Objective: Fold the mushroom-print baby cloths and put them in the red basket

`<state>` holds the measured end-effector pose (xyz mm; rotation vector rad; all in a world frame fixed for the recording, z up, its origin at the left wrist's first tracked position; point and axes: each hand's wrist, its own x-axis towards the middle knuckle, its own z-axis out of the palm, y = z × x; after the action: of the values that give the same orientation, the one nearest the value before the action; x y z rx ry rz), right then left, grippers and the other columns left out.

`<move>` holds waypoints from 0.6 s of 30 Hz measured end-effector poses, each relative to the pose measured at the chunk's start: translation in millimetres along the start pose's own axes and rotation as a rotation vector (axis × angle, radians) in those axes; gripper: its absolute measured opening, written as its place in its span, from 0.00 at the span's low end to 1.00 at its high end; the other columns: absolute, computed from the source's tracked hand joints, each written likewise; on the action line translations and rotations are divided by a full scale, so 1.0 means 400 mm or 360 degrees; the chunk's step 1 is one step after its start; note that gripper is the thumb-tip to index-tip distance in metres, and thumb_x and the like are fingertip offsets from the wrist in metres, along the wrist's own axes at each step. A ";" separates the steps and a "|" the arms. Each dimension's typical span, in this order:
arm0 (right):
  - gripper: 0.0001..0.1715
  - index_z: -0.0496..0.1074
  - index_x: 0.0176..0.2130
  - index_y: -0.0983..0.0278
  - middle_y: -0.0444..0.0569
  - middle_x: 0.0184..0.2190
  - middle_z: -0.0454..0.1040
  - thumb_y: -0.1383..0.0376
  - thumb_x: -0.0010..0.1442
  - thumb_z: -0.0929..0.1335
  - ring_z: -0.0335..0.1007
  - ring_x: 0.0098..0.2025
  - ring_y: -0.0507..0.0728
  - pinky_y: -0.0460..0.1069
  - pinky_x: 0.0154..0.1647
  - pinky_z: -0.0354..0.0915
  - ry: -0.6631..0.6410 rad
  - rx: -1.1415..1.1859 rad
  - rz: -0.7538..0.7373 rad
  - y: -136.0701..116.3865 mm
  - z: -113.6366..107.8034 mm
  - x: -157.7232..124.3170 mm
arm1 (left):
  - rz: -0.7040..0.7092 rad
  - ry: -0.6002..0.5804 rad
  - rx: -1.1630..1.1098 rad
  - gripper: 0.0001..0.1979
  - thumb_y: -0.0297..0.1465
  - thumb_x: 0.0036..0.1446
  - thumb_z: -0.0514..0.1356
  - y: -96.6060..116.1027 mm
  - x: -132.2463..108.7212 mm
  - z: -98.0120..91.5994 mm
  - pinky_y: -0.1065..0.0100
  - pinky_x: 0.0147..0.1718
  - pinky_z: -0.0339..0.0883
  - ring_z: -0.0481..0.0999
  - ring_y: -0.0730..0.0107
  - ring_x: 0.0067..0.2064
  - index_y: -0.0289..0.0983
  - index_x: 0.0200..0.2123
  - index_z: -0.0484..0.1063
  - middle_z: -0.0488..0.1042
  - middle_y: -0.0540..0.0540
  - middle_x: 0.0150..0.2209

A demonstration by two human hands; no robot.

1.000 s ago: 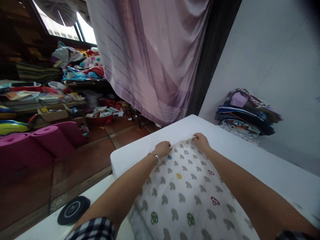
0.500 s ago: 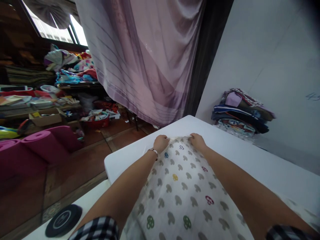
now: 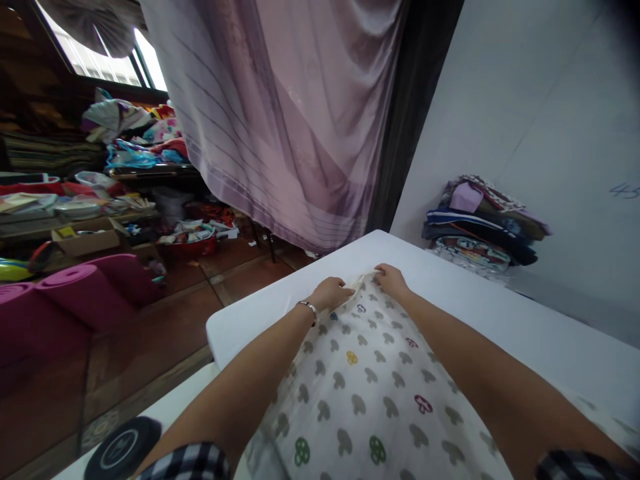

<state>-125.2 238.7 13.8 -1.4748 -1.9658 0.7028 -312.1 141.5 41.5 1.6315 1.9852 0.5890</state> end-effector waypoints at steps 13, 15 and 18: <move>0.17 0.72 0.41 0.62 0.43 0.25 0.72 0.70 0.50 0.63 0.66 0.26 0.50 0.43 0.28 0.62 0.0034 -0.0072 -0.0036 -0.001 -0.029 -0.007 | -0.0055 0.0326 -0.0153 0.12 0.36 0.53 0.55 0.076 0.079 0.024 0.68 0.37 0.62 0.73 0.62 0.42 0.37 0.35 0.76 0.77 0.41 0.40; 0.16 0.72 0.41 0.63 0.43 0.25 0.72 0.69 0.51 0.64 0.66 0.26 0.51 0.43 0.28 0.62 0.0041 -0.0072 -0.0012 -0.007 -0.028 -0.004 | -0.0092 0.0361 -0.0216 0.11 0.35 0.52 0.56 0.065 0.087 0.012 0.69 0.33 0.62 0.74 0.64 0.37 0.37 0.33 0.76 0.77 0.43 0.35; 0.12 0.73 0.36 0.64 0.44 0.23 0.72 0.68 0.53 0.62 0.66 0.26 0.50 0.43 0.28 0.61 0.0051 -0.0064 0.0022 -0.018 -0.026 0.005 | -0.0122 0.0381 -0.0316 0.11 0.35 0.53 0.55 0.047 0.091 0.006 0.71 0.28 0.61 0.73 0.69 0.29 0.36 0.31 0.76 0.76 0.45 0.28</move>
<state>-122.9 239.7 26.5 -1.5158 -1.9579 0.6449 -301.9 181.0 47.5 1.4142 2.0695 0.9576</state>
